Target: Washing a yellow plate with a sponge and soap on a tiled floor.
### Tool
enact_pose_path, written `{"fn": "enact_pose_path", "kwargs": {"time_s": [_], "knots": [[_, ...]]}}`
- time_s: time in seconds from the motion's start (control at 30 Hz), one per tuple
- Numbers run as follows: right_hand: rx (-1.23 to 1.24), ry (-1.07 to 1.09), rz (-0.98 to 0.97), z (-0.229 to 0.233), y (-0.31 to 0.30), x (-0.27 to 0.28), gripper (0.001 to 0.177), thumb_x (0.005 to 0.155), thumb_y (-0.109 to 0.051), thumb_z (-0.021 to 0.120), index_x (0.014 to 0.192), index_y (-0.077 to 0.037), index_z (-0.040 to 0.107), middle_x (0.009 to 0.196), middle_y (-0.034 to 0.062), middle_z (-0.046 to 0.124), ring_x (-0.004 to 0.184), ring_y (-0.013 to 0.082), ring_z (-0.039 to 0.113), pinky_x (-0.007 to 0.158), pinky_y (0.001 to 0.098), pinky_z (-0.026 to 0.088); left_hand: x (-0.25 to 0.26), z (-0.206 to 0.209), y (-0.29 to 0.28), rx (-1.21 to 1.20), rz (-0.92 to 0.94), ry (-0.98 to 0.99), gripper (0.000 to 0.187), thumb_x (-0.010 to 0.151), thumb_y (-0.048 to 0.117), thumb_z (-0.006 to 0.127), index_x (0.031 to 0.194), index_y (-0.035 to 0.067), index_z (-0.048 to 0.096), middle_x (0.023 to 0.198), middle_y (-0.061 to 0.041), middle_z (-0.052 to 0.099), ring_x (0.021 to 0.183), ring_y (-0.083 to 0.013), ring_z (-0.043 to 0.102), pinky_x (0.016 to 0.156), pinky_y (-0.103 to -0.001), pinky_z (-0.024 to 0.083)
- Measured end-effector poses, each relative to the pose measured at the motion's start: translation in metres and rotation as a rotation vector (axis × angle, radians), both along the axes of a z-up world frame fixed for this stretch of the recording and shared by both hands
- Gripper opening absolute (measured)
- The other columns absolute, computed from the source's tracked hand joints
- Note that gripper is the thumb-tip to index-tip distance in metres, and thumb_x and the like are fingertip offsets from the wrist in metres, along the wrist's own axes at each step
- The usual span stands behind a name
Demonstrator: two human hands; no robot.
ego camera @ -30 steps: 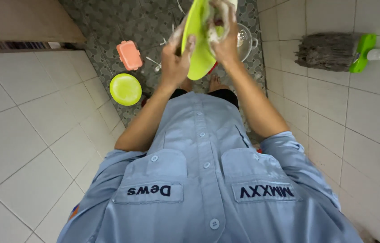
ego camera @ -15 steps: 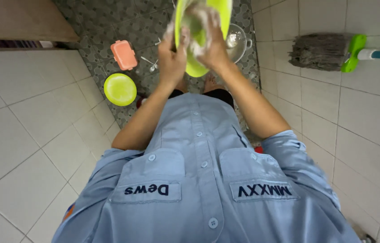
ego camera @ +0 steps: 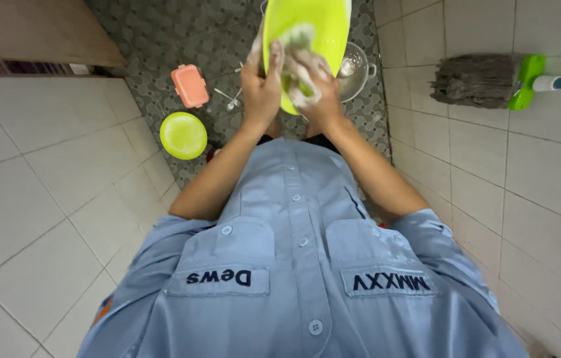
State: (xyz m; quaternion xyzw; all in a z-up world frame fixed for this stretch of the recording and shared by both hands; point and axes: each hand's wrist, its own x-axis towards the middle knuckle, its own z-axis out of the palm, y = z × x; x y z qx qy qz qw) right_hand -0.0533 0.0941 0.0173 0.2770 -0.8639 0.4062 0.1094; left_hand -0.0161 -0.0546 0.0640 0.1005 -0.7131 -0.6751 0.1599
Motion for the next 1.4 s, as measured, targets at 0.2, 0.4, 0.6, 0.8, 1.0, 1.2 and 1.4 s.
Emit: {"fn": "enact_pose_path", "kwargs": {"time_s": [0.2,0.4,0.6,0.8,1.0,1.2,1.4], "knots": [[0.001,-0.817,-0.238,-0.036,0.027,-0.014,0.055,0.100,-0.006,0.057,0.153,-0.012,0.045,0.143,0.0122,0.062,0.124,0.0247,0.070,0.094,0.0384,0.062,0.014,-0.014,0.010,0.090,0.014,-0.075,0.049,0.112,0.032,0.058,0.148,-0.001,0.053,0.136,-0.015,0.070,0.122,-0.0168,0.066,0.106,-0.033,0.052],[0.066,-0.415,0.130,-0.015,0.021,0.021,0.077,0.084,0.004,0.075,0.153,0.003,0.041,0.153,0.0264,0.044,0.143,0.0441,0.040,0.118,0.0536,0.039,0.018,-0.019,0.000,0.064,0.060,-0.226,0.051,0.111,0.036,0.053,0.144,-0.003,0.057,0.117,-0.018,0.074,0.103,-0.0218,0.069,0.090,-0.035,0.056],[0.224,-0.376,0.259,-0.021,0.044,0.018,0.064,0.089,0.002,0.073,0.148,-0.019,0.058,0.159,0.0049,0.052,0.139,0.0325,0.055,0.114,0.0443,0.050,0.048,-0.010,-0.006,-0.003,0.002,-0.041,0.053,0.116,0.035,0.051,0.154,0.000,0.047,0.138,-0.017,0.068,0.122,-0.0211,0.067,0.105,-0.035,0.053],[0.166,-0.212,-0.003,-0.023,0.023,0.004,0.071,0.089,0.001,0.068,0.156,-0.017,0.050,0.165,0.0066,0.044,0.144,0.0311,0.049,0.111,0.0443,0.054,0.050,-0.013,0.008,-0.021,-0.038,-0.144,0.052,0.115,0.032,0.053,0.154,-0.001,0.047,0.127,-0.019,0.066,0.113,-0.0219,0.058,0.097,-0.036,0.049],[0.220,-0.481,0.186,-0.005,0.027,0.016,0.074,0.087,0.007,0.072,0.153,-0.023,0.056,0.163,0.0051,0.045,0.144,0.0327,0.043,0.116,0.0469,0.043,0.048,-0.019,-0.027,0.104,0.039,-0.124,0.050,0.114,0.035,0.053,0.147,-0.001,0.055,0.121,-0.014,0.073,0.106,-0.0175,0.069,0.092,-0.032,0.058],[-0.177,-0.581,-0.359,-0.032,0.003,-0.014,0.094,0.074,0.012,0.063,0.160,-0.007,0.029,0.158,0.0167,0.035,0.148,0.0354,0.038,0.119,0.0440,0.039,0.053,-0.012,0.003,-0.181,-0.105,-0.031,0.052,0.117,0.033,0.054,0.155,0.000,0.047,0.142,-0.018,0.064,0.129,-0.0233,0.063,0.108,-0.036,0.051],[-0.146,-0.418,0.027,0.008,-0.028,0.023,0.070,0.107,-0.017,0.071,0.163,-0.004,0.030,0.169,0.0201,0.032,0.158,0.0371,0.034,0.133,0.0473,0.032,0.043,-0.044,-0.018,0.132,-0.032,-0.261,0.046,0.107,0.032,0.060,0.140,0.000,0.062,0.115,-0.011,0.073,0.100,-0.0171,0.067,0.087,-0.031,0.055]]}}
